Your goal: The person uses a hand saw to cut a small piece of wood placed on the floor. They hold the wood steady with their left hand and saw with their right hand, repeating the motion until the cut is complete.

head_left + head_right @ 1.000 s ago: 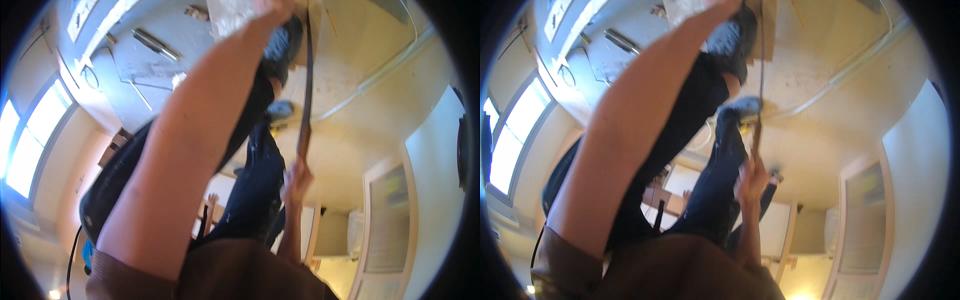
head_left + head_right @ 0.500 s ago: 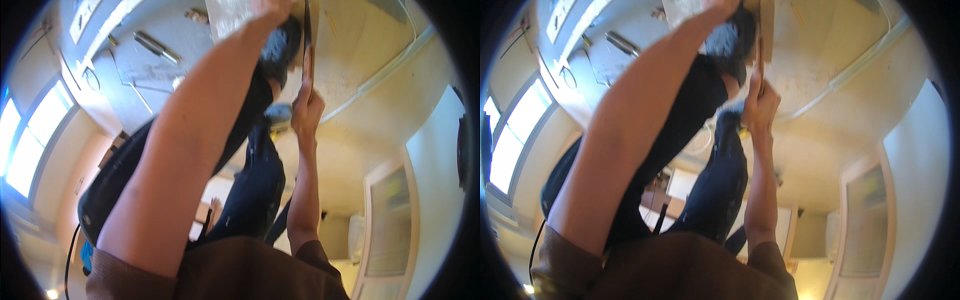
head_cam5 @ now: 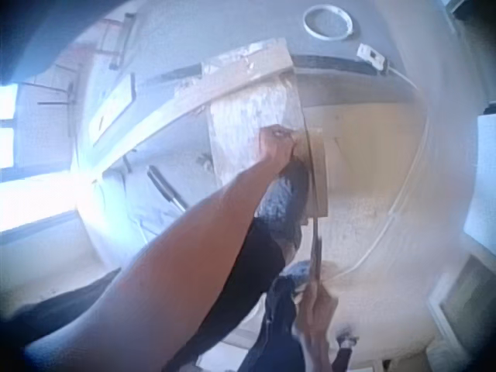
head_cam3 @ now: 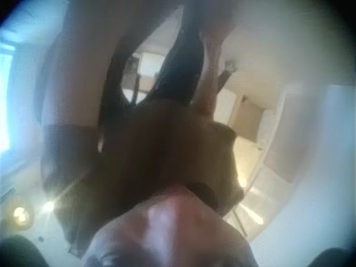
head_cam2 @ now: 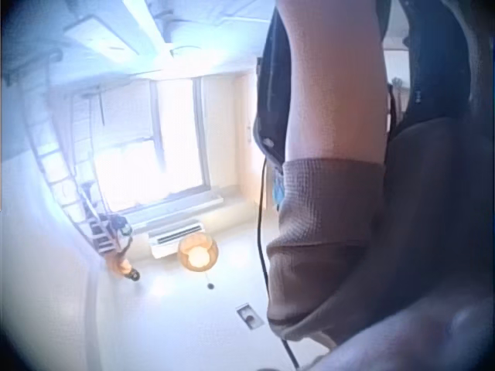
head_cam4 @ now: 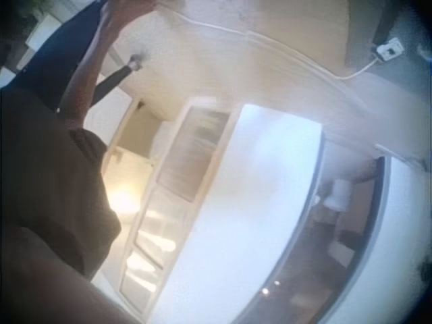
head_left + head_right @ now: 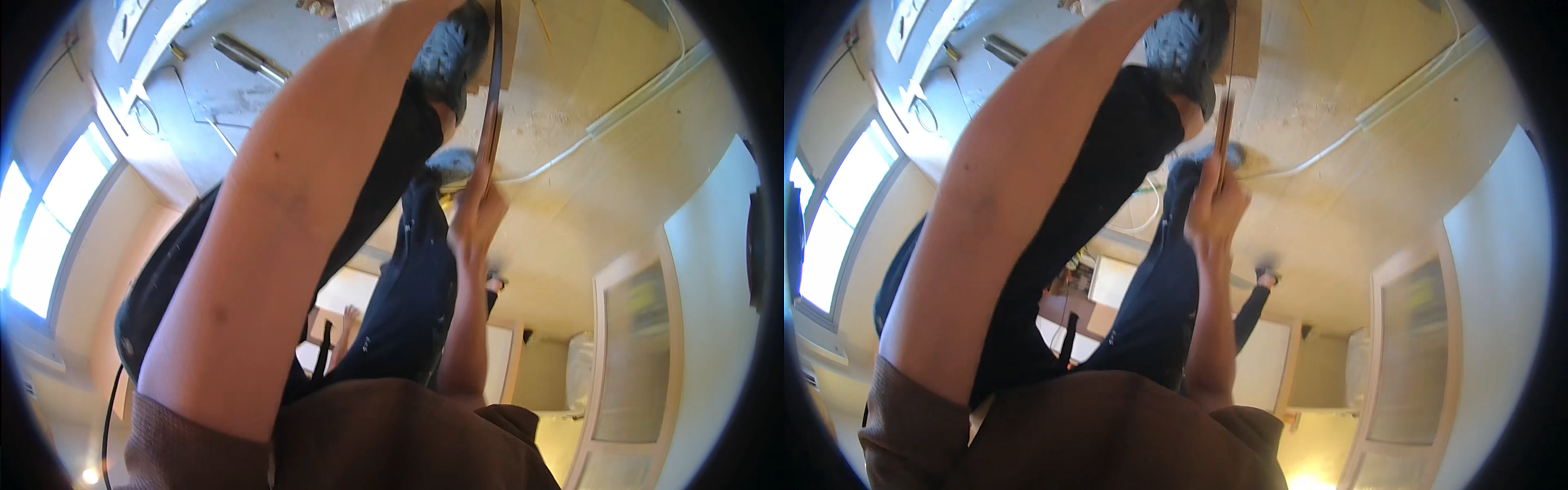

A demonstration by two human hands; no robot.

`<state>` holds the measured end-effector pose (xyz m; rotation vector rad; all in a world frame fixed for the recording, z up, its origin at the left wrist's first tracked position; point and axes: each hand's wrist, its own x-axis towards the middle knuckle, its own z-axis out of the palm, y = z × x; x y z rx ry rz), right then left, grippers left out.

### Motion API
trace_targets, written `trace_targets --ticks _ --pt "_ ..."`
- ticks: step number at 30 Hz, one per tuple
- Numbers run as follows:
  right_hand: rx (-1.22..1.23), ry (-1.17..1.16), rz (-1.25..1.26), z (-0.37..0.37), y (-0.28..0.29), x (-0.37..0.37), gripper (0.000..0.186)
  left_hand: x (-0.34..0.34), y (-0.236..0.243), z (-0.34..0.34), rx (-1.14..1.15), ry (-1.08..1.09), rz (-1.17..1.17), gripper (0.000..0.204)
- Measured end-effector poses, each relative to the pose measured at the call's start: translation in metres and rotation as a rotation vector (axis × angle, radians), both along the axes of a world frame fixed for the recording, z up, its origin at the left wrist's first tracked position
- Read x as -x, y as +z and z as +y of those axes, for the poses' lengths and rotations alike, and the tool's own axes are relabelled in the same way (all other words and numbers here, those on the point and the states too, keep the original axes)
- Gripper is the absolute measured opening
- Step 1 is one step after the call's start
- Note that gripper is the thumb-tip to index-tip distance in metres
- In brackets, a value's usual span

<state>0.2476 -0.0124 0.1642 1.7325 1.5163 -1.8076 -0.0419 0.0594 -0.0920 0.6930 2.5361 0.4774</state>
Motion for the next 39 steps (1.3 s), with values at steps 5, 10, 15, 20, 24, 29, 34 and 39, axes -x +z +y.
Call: trace_targets --ticks 5,10,15,20,24,29,34,39 --pt "-0.179 0.041 -0.039 -0.008 -0.002 -0.028 0.062 -0.046 0.041 0.014 -0.263 0.188 -0.244 0.012" --pt "-0.117 -0.139 -0.015 0.022 -0.03 0.01 0.065 -0.035 0.044 0.035 -0.345 0.262 -0.392 0.01" --pt "-0.104 0.024 -0.01 -0.025 0.014 -0.056 0.053 -0.021 0.031 0.02 -0.27 0.202 -0.12 0.01" --pt "-0.245 -0.125 0.082 0.04 -0.053 0.062 0.068 -0.016 0.012 0.017 -0.379 0.344 -0.361 0.008" --pt "-0.464 0.384 -0.098 -0.024 0.001 -0.063 0.061 -0.031 0.058 0.026 -0.33 0.332 -0.363 0.016" --pt "-0.172 -0.026 0.014 0.062 -0.043 0.024 0.068 -0.045 0.068 0.039 -0.271 0.278 -0.302 0.02" --pt "-0.14 0.046 -0.059 -0.005 0.063 -0.044 0.067 -0.039 0.059 0.029 -0.335 0.333 -0.38 0.015" --pt "-0.162 0.035 -0.076 -0.007 0.008 -0.018 0.064 -0.034 0.069 0.027 -0.253 0.221 -0.241 0.017"
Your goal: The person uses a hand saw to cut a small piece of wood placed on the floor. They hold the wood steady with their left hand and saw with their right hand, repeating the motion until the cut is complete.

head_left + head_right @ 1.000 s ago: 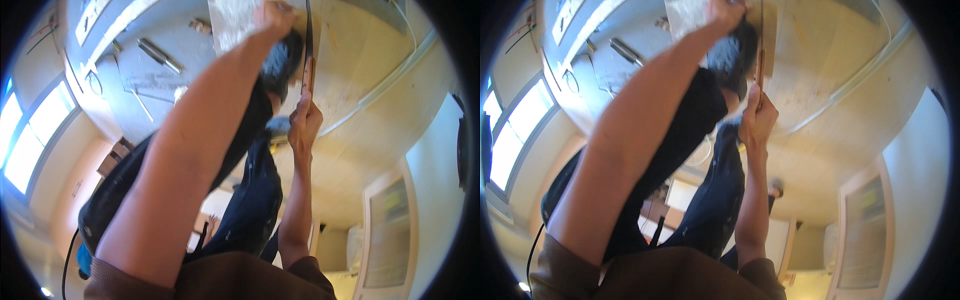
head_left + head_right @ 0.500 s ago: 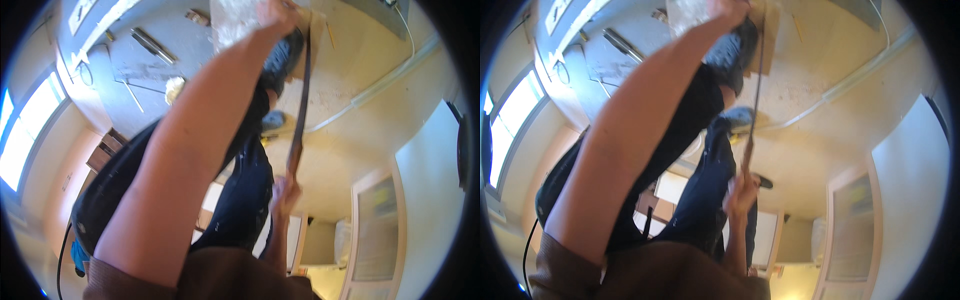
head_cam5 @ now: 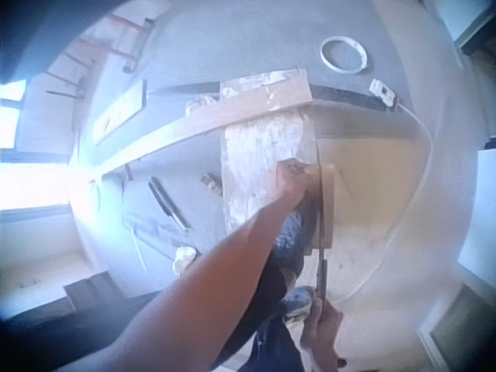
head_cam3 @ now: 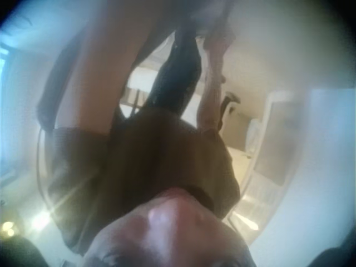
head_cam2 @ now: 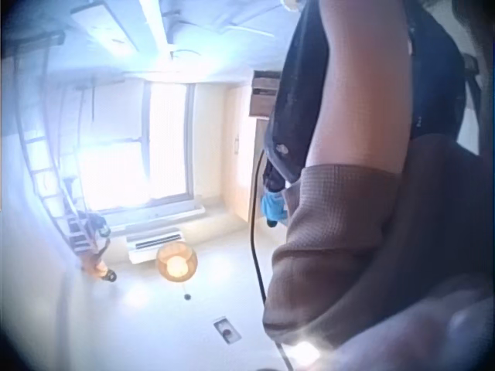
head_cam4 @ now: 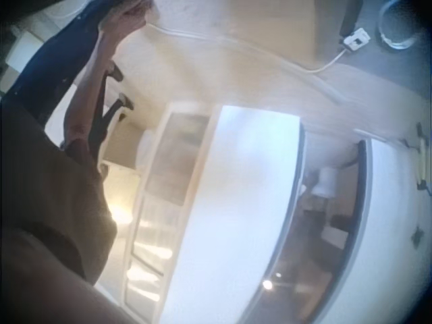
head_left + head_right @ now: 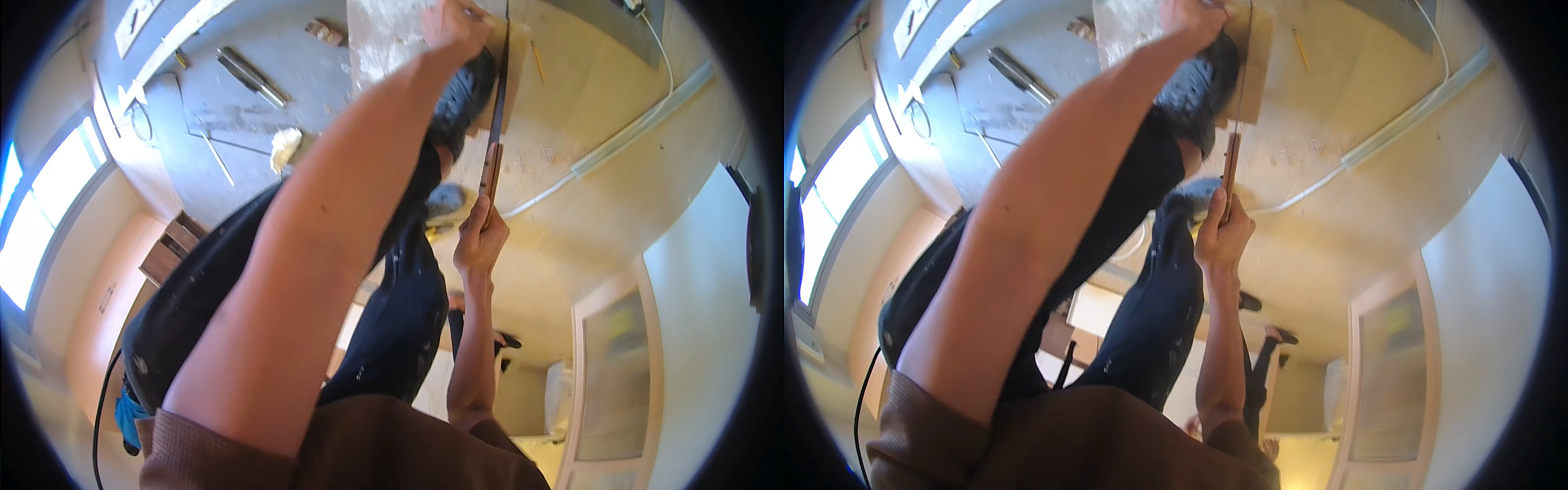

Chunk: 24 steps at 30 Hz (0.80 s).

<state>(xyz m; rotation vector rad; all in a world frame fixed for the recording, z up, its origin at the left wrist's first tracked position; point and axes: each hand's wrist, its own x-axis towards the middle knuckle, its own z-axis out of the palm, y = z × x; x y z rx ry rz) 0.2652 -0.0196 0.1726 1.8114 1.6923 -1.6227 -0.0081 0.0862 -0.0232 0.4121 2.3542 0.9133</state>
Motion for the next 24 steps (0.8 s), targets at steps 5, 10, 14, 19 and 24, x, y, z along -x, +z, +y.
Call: trace_targets --ticks 5,10,14,19,24 --pt "0.17 -0.034 -0.054 -0.006 0.01 0.015 0.068 0.015 -0.017 -0.006 -0.047 0.123 -0.141 0.015" --pt "-0.001 -0.023 0.067 0.006 0.01 -0.008 0.068 0.013 -0.022 -0.014 -0.077 0.037 0.045 0.015" --pt "-0.047 -0.068 0.044 0.034 -0.045 0.052 0.067 0.006 0.013 0.004 -0.024 0.037 -0.121 0.016" --pt "-0.008 -0.002 0.06 -0.024 0.043 -0.025 0.066 0.029 -0.01 -0.006 0.001 0.104 0.024 0.012" --pt "-0.001 -0.02 0.051 0.044 -0.054 0.053 0.067 -0.001 -0.006 -0.006 0.002 0.035 -0.024 0.014"
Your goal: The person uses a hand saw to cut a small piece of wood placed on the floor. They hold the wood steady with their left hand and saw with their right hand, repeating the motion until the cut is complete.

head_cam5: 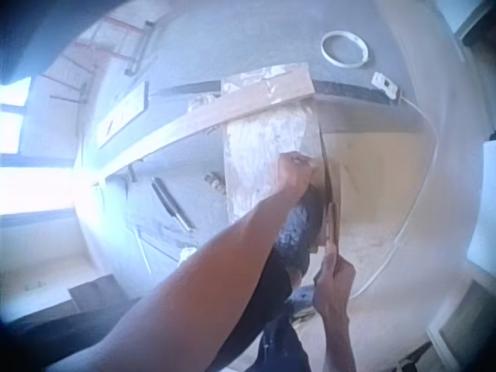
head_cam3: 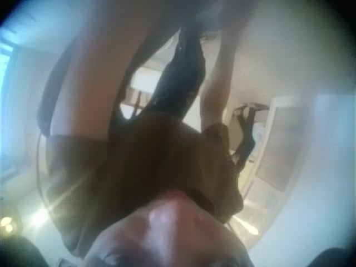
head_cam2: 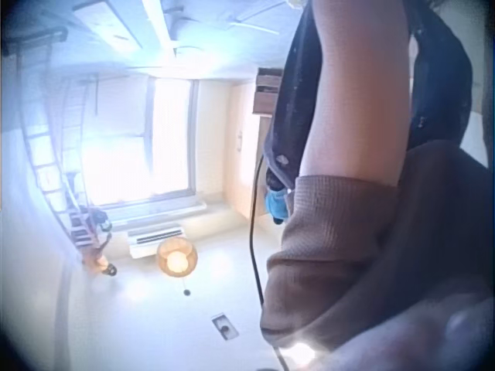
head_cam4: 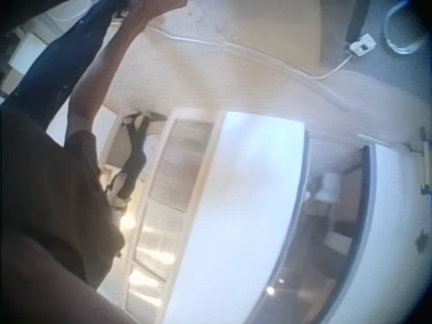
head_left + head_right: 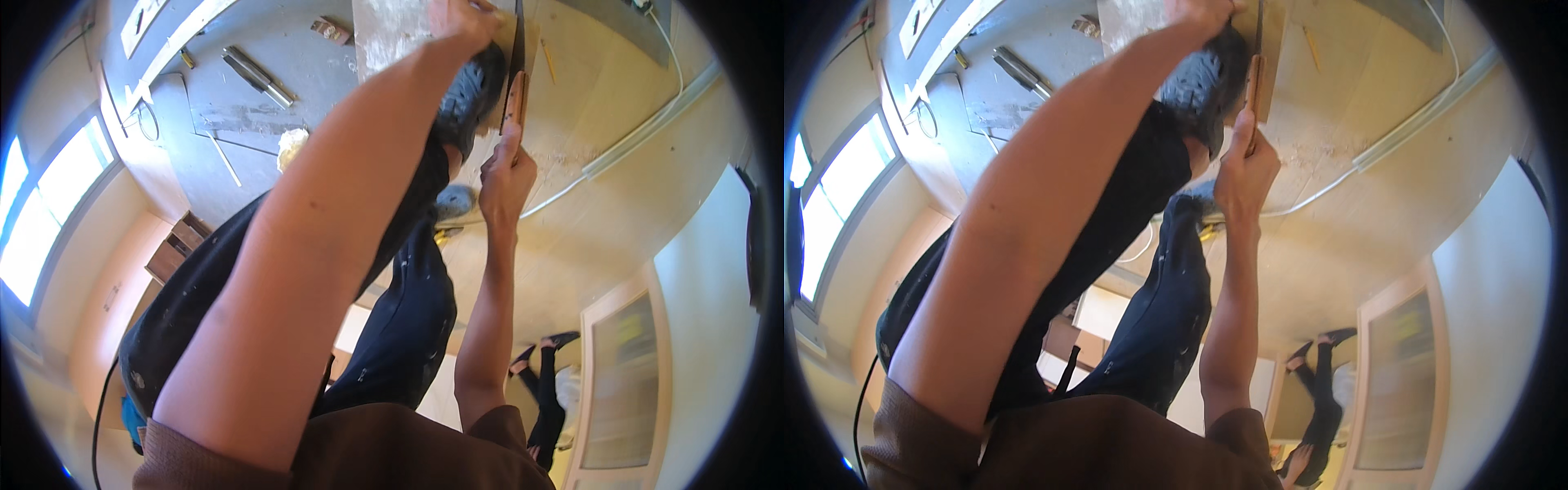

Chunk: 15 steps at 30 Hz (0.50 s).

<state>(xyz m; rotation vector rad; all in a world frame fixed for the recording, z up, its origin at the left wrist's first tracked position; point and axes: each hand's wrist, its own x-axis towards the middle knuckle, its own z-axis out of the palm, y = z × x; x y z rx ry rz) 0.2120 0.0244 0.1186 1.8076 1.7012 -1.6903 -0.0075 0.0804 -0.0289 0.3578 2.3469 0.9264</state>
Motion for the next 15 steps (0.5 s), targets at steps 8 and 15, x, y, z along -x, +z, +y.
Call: trace_targets --ticks 8,15 --pt "-0.058 0.099 0.021 -0.012 0.015 -0.045 0.051 0.0 0.005 0.012 -0.038 0.055 -0.089 0.018" --pt "-0.006 0.042 -0.054 -0.062 0.085 -0.086 0.07 0.015 0.014 0.014 -0.076 0.06 -0.103 0.015"
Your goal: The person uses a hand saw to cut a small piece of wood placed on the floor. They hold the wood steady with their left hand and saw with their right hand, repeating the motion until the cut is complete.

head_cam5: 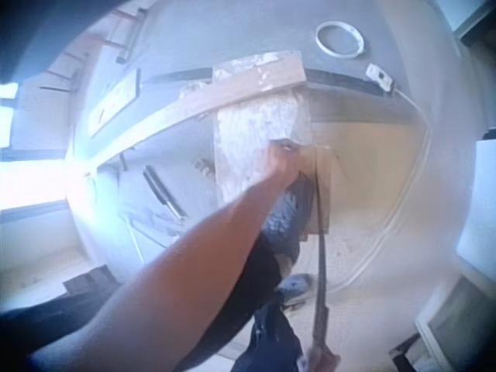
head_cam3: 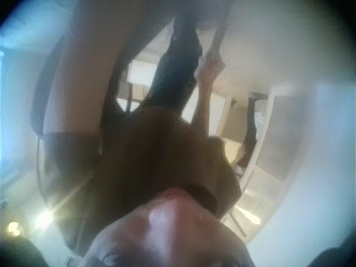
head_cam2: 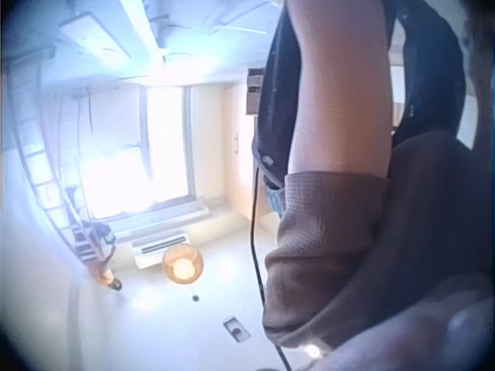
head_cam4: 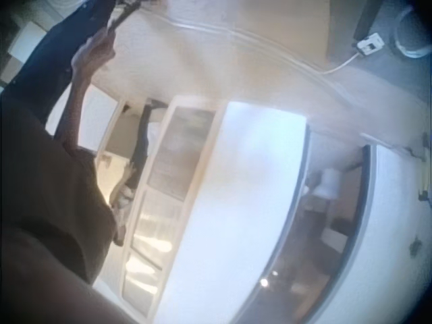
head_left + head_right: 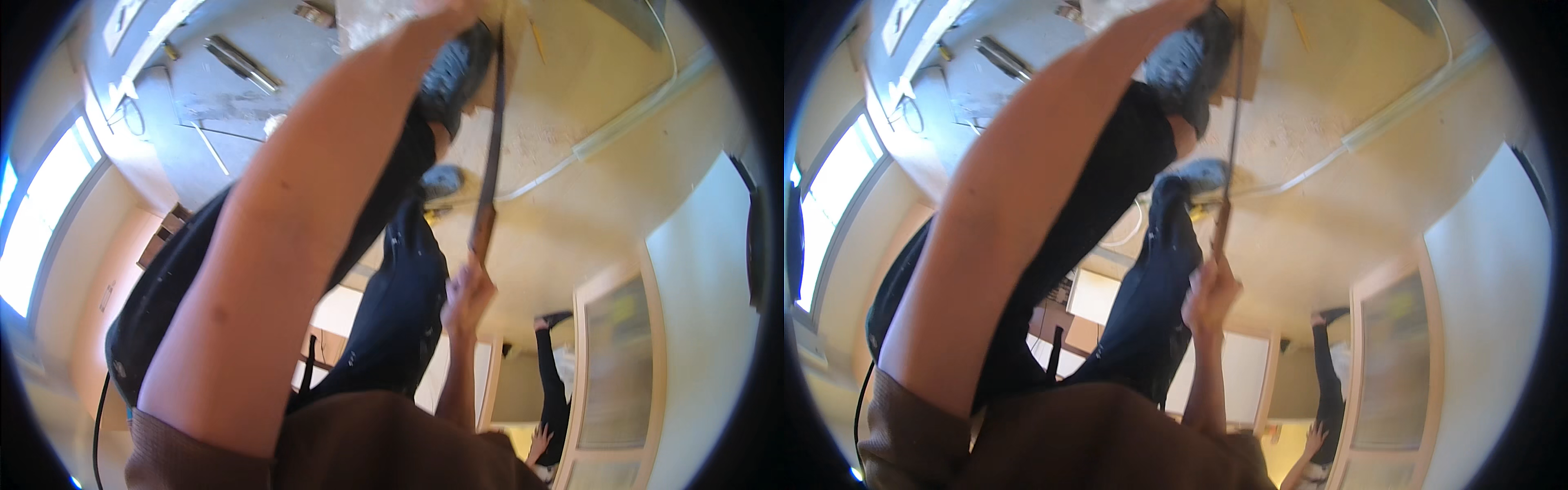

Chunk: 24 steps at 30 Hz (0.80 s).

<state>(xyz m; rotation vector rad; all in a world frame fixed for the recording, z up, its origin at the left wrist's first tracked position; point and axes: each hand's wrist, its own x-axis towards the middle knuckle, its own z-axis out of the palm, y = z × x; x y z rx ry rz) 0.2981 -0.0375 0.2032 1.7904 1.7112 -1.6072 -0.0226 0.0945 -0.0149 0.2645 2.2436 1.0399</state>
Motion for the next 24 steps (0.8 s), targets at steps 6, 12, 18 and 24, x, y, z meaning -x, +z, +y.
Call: trace_targets --ticks 6,12,18,24 --pt "-0.02 -0.07 0.205 0.082 -0.072 0.116 0.073 0.018 -0.074 -0.025 -0.022 -0.049 0.207 0.015" --pt "0.109 -0.108 0.054 0.009 0.018 -0.021 0.068 -0.002 0.009 0.007 0.139 0.026 0.059 0.019" --pt "-0.074 -0.057 0.115 0.067 -0.06 0.078 0.073 0.031 -0.048 0.004 0.033 -0.027 0.071 0.022" --pt "0.173 -0.133 0.018 0.003 0.035 -0.01 0.071 0.01 -0.006 0.003 0.049 -0.012 0.015 0.023"
